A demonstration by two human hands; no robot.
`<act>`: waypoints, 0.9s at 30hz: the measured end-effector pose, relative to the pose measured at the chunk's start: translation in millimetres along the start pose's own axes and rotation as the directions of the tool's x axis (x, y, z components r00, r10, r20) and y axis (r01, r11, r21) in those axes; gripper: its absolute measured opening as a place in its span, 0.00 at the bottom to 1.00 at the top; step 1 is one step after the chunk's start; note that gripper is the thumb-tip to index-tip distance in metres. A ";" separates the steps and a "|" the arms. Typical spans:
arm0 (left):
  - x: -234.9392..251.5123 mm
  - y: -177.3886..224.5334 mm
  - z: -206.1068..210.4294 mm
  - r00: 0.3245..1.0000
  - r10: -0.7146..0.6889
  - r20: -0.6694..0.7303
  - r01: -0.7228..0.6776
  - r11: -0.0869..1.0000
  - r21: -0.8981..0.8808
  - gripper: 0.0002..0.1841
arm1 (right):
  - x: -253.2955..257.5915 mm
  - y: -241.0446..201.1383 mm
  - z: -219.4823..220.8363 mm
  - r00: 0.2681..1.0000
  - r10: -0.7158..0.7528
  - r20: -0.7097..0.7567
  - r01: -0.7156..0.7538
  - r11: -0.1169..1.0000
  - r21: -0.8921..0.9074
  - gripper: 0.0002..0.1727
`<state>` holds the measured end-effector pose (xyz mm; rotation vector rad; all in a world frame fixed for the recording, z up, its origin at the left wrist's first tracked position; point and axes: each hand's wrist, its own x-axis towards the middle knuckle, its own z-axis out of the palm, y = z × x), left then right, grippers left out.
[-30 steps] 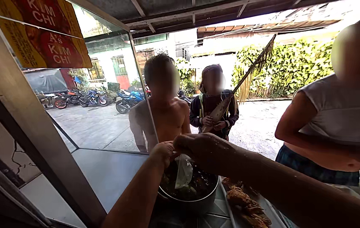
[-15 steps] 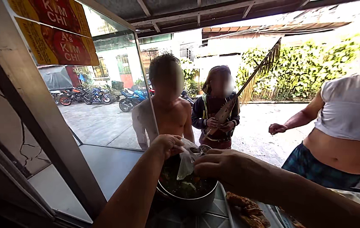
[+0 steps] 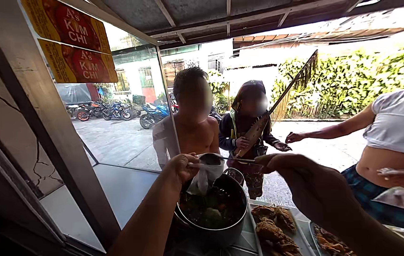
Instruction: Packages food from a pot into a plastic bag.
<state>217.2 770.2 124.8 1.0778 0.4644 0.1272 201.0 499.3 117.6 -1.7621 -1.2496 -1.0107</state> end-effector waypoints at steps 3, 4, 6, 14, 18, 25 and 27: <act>-3.1 -3.2 -1.4 0.995 -0.056 -0.076 0.058 0.998 0.017 0.13 | -0.9 1.4 10.2 0.902 0.364 -0.231 -0.341 0.930 0.135 0.13; -3.7 -4.3 -3.1 0.994 -0.058 -0.093 0.059 0.998 0.013 0.11 | -2.0 4.9 14.6 0.853 0.450 -0.265 -0.428 0.893 0.142 0.15; -4.1 -6.1 -6.7 0.992 -0.055 -0.116 0.052 0.998 -0.030 0.05 | -11.8 15.8 29.5 0.831 0.498 -0.247 -0.495 0.865 0.078 0.18; -14.6 -9.0 -20.5 0.986 -0.078 -0.149 0.046 0.977 -0.208 0.05 | -76.4 59.3 101.6 0.956 -0.036 0.293 0.064 0.994 -0.089 0.11; -22.2 -9.4 -25.1 0.991 -0.084 -0.109 0.065 0.983 -0.170 0.04 | -71.5 55.1 98.7 0.939 0.052 0.339 -0.009 0.992 -0.126 0.11; -26.1 -16.5 -23.3 0.998 0.064 0.011 -0.064 0.993 0.098 0.20 | -53.2 59.7 86.7 0.764 0.625 0.164 -0.607 0.781 -0.147 0.16; -25.9 -16.6 -23.1 0.997 0.072 0.033 -0.076 0.983 0.165 0.23 | -45.6 62.9 82.8 0.581 0.797 0.162 -0.792 0.600 -0.111 0.17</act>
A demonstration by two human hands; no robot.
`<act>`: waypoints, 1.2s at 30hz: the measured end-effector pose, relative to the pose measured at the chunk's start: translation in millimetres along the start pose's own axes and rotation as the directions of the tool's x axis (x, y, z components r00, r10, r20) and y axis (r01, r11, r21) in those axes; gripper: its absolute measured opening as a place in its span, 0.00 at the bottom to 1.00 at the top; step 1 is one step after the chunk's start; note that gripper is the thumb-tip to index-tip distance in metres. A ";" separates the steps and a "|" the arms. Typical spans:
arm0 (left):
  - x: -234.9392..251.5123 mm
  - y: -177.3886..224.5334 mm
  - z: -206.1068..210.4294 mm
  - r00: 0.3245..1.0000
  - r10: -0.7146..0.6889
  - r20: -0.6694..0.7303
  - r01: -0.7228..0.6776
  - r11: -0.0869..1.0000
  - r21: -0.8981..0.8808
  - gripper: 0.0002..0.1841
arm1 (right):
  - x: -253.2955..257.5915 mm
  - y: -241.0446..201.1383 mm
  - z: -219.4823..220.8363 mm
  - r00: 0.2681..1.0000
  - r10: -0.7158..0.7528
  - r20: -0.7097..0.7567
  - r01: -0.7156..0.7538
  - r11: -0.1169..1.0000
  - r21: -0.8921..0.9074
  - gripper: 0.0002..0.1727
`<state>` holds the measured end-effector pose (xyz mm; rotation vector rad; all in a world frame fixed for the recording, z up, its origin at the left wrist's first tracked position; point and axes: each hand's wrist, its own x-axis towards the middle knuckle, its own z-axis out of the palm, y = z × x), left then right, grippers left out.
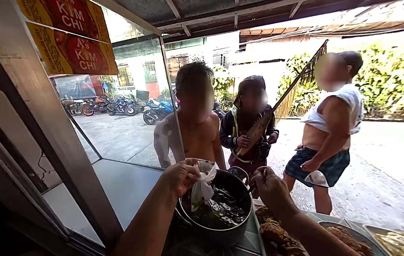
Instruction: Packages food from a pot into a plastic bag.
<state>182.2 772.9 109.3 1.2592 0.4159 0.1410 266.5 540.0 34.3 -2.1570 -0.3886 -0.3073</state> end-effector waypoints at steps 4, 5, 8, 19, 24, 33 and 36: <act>0.0 -0.6 -1.5 0.999 0.015 -0.037 -0.012 0.996 0.087 0.24 | 4.1 -6.5 -10.2 0.988 0.153 -0.036 -0.147 0.980 0.133 0.17; -0.2 -1.5 -1.5 0.998 0.020 -0.061 -0.014 0.995 0.100 0.25 | 4.9 -10.6 -13.9 0.986 0.159 -0.045 -0.151 0.978 0.146 0.17; 0.2 -6.7 -0.5 0.991 0.050 -0.125 -0.028 0.985 0.173 0.28 | 9.7 -25.6 -24.2 0.986 0.139 -0.092 -0.125 0.982 0.145 0.17; 28.2 -36.3 16.9 0.986 0.131 -0.103 -0.030 0.750 0.661 0.38 | 18.9 -133.3 -50.5 0.912 -0.323 -0.254 0.329 0.944 -0.018 0.14; 14.5 -29.6 33.6 0.980 0.167 -0.104 -0.059 0.755 0.653 0.29 | -28.3 -155.4 -16.2 0.718 -0.695 -0.033 0.666 0.700 -0.259 0.07; 23.4 1.5 16.1 0.984 0.176 0.002 -0.115 0.633 0.765 0.26 | -14.2 -56.5 9.7 0.529 -0.831 0.172 0.842 0.489 -0.226 0.09; 9.0 26.0 26.8 0.983 0.165 0.084 -0.116 0.196 0.974 0.20 | -10.6 -16.7 28.1 0.451 -0.844 0.288 0.891 0.412 -0.188 0.09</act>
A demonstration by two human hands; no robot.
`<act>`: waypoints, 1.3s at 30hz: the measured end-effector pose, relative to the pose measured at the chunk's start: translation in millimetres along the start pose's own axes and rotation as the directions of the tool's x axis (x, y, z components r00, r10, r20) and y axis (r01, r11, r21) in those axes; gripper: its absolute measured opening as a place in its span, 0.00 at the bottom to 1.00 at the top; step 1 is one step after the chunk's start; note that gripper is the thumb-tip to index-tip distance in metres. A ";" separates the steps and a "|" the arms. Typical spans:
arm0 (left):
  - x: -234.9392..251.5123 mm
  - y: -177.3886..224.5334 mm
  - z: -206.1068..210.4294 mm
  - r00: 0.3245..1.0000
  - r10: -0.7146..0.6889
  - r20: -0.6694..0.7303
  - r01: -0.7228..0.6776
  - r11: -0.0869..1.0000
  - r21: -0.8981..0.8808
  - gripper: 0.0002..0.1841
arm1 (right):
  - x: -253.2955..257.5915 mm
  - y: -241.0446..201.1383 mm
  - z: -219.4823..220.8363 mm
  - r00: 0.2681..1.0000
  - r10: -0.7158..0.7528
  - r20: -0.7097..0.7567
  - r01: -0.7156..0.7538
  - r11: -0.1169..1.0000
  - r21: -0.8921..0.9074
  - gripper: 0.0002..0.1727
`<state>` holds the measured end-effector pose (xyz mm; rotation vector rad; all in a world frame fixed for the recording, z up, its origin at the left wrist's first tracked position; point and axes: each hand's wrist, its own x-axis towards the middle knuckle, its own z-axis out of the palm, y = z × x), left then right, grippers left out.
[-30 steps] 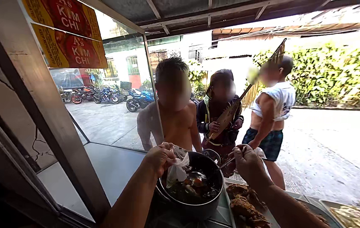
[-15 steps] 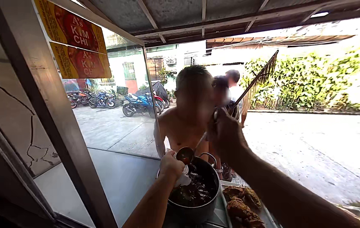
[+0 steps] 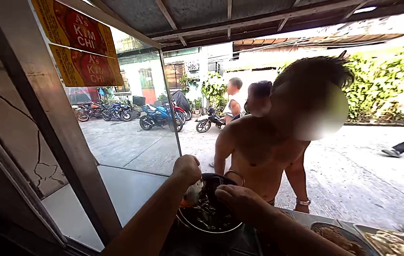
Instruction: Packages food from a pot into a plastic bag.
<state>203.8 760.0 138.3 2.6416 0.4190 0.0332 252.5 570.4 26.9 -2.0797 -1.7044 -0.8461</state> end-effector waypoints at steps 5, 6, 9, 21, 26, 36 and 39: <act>-1.5 14.0 -23.3 0.998 0.061 0.030 -0.067 0.949 0.309 0.21 | -17.4 3.3 26.0 0.985 0.166 -0.054 -0.164 0.986 0.037 0.10; -2.5 12.1 -28.3 0.997 0.081 0.017 -0.083 0.965 0.247 0.22 | -16.3 2.3 27.3 0.951 0.303 -0.064 -0.297 0.951 0.088 0.12; 4.4 -9.8 -25.5 0.993 0.106 -0.050 -0.115 0.963 -0.242 0.23 | -11.2 10.0 30.5 0.738 0.661 -0.135 -0.627 0.747 0.221 0.15; 8.8 -30.2 28.7 0.977 -0.213 -0.027 0.055 0.369 -0.928 0.33 | 43.0 21.9 -56.4 0.355 0.933 -0.059 -0.859 0.350 0.374 0.19; 8.3 -19.8 34.4 0.959 -0.280 0.036 0.164 0.451 -0.877 0.35 | 80.4 6.4 -100.3 0.498 0.845 -0.194 -0.750 0.532 0.394 0.16; -3.4 11.8 20.4 0.965 -0.261 0.034 0.183 0.575 -0.797 0.23 | 87.1 -54.0 -86.7 0.957 0.063 -0.284 -0.083 0.995 -0.059 0.07; 9.2 4.9 15.7 0.984 -0.164 0.066 0.171 0.796 -0.581 0.18 | 67.1 -29.6 -74.0 0.975 -0.061 -0.214 0.036 0.992 -0.118 0.07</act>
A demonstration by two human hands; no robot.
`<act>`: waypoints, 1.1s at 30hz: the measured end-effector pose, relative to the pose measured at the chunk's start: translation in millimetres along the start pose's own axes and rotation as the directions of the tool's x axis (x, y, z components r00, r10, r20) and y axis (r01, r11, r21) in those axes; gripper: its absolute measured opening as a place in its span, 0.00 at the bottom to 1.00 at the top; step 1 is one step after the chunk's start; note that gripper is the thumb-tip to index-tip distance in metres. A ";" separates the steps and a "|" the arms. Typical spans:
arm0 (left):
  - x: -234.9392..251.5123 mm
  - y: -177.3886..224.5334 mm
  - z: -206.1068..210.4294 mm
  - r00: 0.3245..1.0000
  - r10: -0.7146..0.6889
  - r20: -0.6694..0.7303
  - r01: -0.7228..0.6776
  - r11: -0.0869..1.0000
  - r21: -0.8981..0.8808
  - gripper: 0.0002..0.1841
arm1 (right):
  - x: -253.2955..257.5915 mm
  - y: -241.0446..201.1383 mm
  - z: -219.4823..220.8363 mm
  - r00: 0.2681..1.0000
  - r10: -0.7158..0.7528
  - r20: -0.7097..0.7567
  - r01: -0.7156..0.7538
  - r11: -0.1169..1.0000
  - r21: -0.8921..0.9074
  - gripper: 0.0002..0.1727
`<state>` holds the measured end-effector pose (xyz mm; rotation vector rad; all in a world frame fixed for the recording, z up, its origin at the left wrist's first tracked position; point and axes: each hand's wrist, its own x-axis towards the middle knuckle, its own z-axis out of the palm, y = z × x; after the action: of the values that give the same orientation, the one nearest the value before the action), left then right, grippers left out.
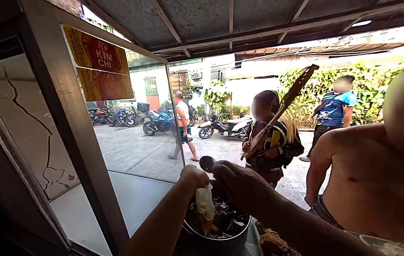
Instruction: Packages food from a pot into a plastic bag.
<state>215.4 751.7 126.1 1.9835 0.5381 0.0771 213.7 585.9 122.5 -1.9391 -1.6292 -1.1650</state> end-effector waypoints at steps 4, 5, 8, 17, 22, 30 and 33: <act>-9.4 23.1 -8.8 0.995 0.061 0.080 -0.096 0.808 0.581 0.23 | -44.6 19.2 24.9 0.960 0.079 0.270 -0.104 0.991 0.080 0.09; -11.6 31.1 -10.3 0.993 0.074 0.087 -0.113 0.740 0.663 0.23 | -53.9 20.7 30.0 0.942 0.088 0.325 -0.127 0.987 0.099 0.10; -16.7 46.8 -13.7 0.986 0.119 0.115 -0.162 0.559 0.813 0.21 | -73.2 20.3 38.7 0.891 0.108 0.442 -0.188 0.972 0.142 0.13; 5.0 22.7 -44.5 0.988 0.038 0.151 -0.055 0.992 0.113 0.24 | -90.8 34.5 40.6 0.518 0.779 0.353 -0.842 0.537 0.053 0.16; 2.8 4.0 -40.6 0.991 -0.025 0.134 0.085 0.880 -0.468 0.27 | -94.1 42.1 36.2 0.189 0.934 0.304 -0.975 0.141 0.172 0.19; -6.1 -20.9 -14.1 0.992 0.077 -0.096 -0.123 0.695 -0.708 0.32 | -51.9 47.9 5.0 0.271 0.953 0.138 -0.940 0.231 0.250 0.17; -3.8 -25.1 -6.8 0.986 0.090 -0.142 -0.162 0.744 -0.649 0.34 | -25.4 53.5 -11.8 0.334 0.939 0.079 -0.913 0.302 0.274 0.17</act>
<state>201.6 765.0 108.2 1.3115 0.3664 0.4045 259.3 546.3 122.5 -2.0287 -0.2832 -0.4469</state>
